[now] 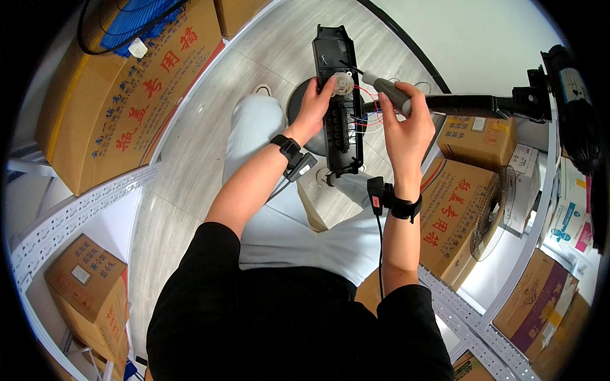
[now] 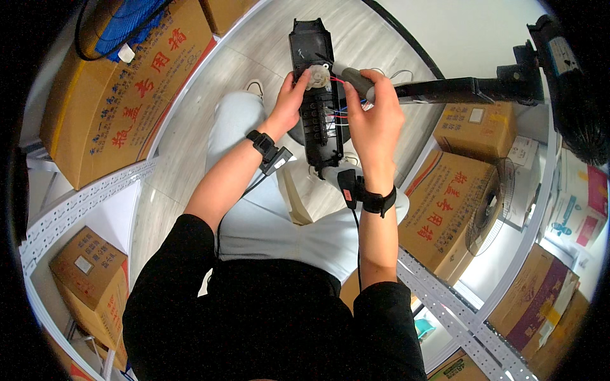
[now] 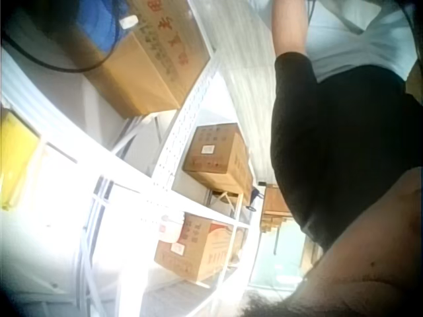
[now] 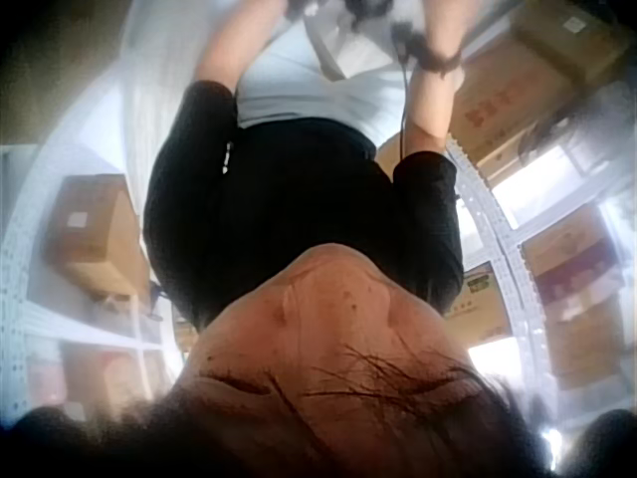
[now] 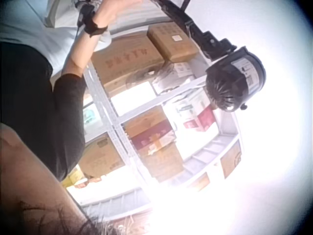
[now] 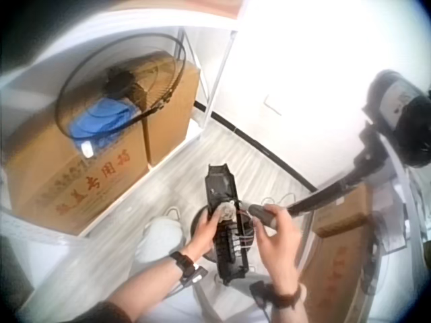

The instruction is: The person sits on the floor and uses a screwdriver to manipulate wires and components inside a black electronic device. They adjust connections and reposition the device while working.

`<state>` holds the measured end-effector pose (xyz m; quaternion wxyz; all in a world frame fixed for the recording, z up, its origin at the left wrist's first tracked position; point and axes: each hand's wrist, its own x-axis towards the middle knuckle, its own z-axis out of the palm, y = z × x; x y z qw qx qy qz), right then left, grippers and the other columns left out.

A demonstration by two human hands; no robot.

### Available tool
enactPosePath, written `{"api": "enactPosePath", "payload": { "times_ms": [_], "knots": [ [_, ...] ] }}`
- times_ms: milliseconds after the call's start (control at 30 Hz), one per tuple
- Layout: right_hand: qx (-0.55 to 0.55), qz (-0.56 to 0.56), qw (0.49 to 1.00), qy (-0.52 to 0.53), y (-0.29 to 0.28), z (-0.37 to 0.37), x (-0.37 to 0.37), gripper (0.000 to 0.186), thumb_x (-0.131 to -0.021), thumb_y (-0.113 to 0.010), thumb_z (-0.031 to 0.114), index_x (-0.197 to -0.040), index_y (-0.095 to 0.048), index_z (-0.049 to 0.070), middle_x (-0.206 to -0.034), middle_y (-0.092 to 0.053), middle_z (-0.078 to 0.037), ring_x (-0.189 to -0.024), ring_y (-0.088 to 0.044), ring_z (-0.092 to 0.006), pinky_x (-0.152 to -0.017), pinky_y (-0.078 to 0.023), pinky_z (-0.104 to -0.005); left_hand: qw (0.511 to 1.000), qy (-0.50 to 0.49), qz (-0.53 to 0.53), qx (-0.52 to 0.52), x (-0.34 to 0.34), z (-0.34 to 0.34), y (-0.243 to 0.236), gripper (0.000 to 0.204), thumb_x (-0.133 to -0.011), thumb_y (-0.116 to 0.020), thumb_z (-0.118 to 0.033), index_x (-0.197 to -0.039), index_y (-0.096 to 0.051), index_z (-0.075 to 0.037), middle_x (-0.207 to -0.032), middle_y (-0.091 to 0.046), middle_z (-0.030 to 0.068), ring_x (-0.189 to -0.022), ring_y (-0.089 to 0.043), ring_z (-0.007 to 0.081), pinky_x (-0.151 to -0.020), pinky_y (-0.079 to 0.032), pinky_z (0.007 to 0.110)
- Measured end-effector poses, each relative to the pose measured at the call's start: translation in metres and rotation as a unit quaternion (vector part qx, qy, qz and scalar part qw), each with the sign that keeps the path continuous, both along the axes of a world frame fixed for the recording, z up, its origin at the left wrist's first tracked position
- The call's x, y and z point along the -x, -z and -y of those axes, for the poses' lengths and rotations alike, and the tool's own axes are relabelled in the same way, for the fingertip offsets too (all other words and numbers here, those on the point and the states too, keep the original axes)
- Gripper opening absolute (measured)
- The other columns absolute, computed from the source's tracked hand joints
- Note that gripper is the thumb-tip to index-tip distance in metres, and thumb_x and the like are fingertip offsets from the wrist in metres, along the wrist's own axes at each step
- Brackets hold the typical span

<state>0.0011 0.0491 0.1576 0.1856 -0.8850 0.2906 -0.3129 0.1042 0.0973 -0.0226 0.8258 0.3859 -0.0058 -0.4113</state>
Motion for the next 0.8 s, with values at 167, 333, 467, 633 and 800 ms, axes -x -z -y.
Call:
{"api": "enactPosePath", "payload": {
  "times_ms": [167,333,467,633,800],
  "knots": [
    [-0.015,-0.006,1.0,-0.004,0.003,-0.002,-0.001,0.027,-0.081,-0.074,0.011,-0.105,-0.062,0.005,-0.095,-0.068,-0.012,-0.084,-0.067,-0.0272,-0.071,-0.052,-0.0338,1.0,-0.001,0.019,-0.011,0.0,0.0,0.001,0.033,-0.097,-0.06,-0.029,-0.116,-0.053,-0.002,-0.108,-0.062,0.0052,-0.096,-0.057,0.0118,-0.084,-0.047,0.029],
    [-0.005,-0.006,1.0,-0.015,0.005,-0.001,-0.001,0.027,-0.081,-0.074,0.01,-0.104,-0.062,0.005,-0.094,-0.068,-0.012,-0.084,-0.067,-0.0275,-0.071,-0.052,-0.0342,0.999,0.0,0.032,-0.021,0.0,0.001,0.005,0.033,-0.098,-0.059,-0.03,-0.116,-0.053,-0.003,-0.108,-0.062,0.0056,-0.097,-0.059,0.0128,-0.084,-0.048,0.029],
    [0.001,-0.002,1.0,-0.022,0.008,-0.001,-0.001,0.027,-0.08,-0.074,0.01,-0.104,-0.061,0.004,-0.094,-0.068,-0.013,-0.085,-0.067,-0.0294,-0.072,-0.052,-0.0353,0.999,0.0,0.04,-0.024,0.001,0.002,0.004,0.033,-0.098,-0.058,-0.029,-0.117,-0.053,-0.003,-0.108,-0.062,0.0054,-0.097,-0.059,0.0129,-0.084,-0.048,0.029],
    [0.001,-0.005,1.0,-0.025,0.01,0.0,-0.003,0.027,-0.08,-0.074,0.009,-0.104,-0.061,0.004,-0.094,-0.067,-0.013,-0.085,-0.067,-0.0309,-0.073,-0.052,-0.0363,0.999,0.0,0.045,-0.028,0.0,0.003,0.009,0.032,-0.098,-0.059,-0.028,-0.118,-0.053,-0.003,-0.109,-0.062,0.0052,-0.098,-0.059,0.0131,-0.085,-0.048,0.029],
    [-0.008,-0.015,1.0,-0.018,0.014,0.0,-0.003,0.027,-0.08,-0.074,0.01,-0.103,-0.061,0.004,-0.094,-0.067,-0.013,-0.084,-0.066,-0.0304,-0.072,-0.052,-0.0362,0.999,-0.001,0.037,-0.021,0.001,0.003,0.005,0.033,-0.097,-0.06,-0.029,-0.116,-0.053,-0.002,-0.107,-0.061,0.0048,-0.097,-0.056,0.0114,-0.084,-0.046,0.028]
  ]
}}
